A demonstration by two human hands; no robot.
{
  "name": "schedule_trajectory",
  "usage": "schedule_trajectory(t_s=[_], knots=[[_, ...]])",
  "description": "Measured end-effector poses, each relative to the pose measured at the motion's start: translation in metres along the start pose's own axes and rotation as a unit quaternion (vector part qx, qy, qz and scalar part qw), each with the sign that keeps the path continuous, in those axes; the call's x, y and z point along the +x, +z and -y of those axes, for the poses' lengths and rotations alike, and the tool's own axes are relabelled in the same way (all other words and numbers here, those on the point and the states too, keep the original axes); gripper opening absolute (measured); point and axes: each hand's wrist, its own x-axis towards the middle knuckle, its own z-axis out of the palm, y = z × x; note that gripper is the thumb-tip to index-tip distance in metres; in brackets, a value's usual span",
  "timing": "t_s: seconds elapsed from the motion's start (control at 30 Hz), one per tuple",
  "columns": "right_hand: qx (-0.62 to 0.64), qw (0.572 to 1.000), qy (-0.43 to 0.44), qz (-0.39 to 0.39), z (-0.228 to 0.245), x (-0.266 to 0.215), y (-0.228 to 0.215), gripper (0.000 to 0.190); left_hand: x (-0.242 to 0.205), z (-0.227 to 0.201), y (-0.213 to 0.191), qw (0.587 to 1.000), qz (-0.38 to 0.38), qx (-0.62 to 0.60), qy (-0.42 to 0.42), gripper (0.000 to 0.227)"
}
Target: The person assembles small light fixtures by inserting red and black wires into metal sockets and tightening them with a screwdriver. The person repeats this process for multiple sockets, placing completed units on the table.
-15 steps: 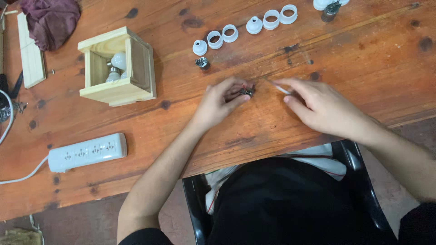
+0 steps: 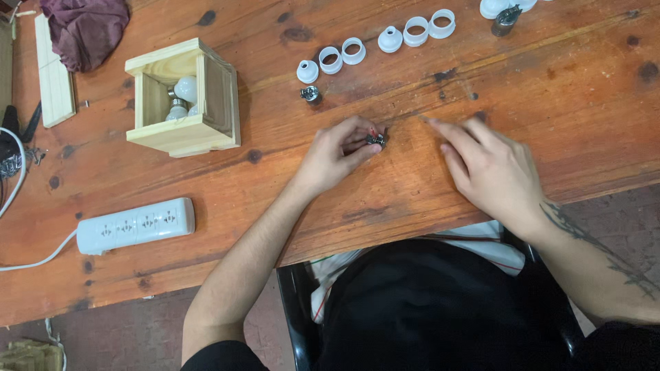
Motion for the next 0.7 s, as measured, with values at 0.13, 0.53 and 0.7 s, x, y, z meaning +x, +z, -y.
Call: schedule_trajectory(t_s=[0.13,0.53,0.7], knots=[[-0.092,0.995,0.026,-0.023,-0.006,0.002,0.007,0.025,-0.001,-0.004,0.006,0.998,-0.037,0.053,0.012,0.021],[0.169,0.979,-0.013,-0.112,0.04,0.022,-0.008,0.014,-0.003,-0.001,0.025,0.971,-0.103,0.211,0.051,0.033],[0.206,0.971,0.022,-0.116,0.054,0.04,0.008,0.013,-0.003,0.008,0.026,0.958,-0.11,0.264,0.035,0.033]])
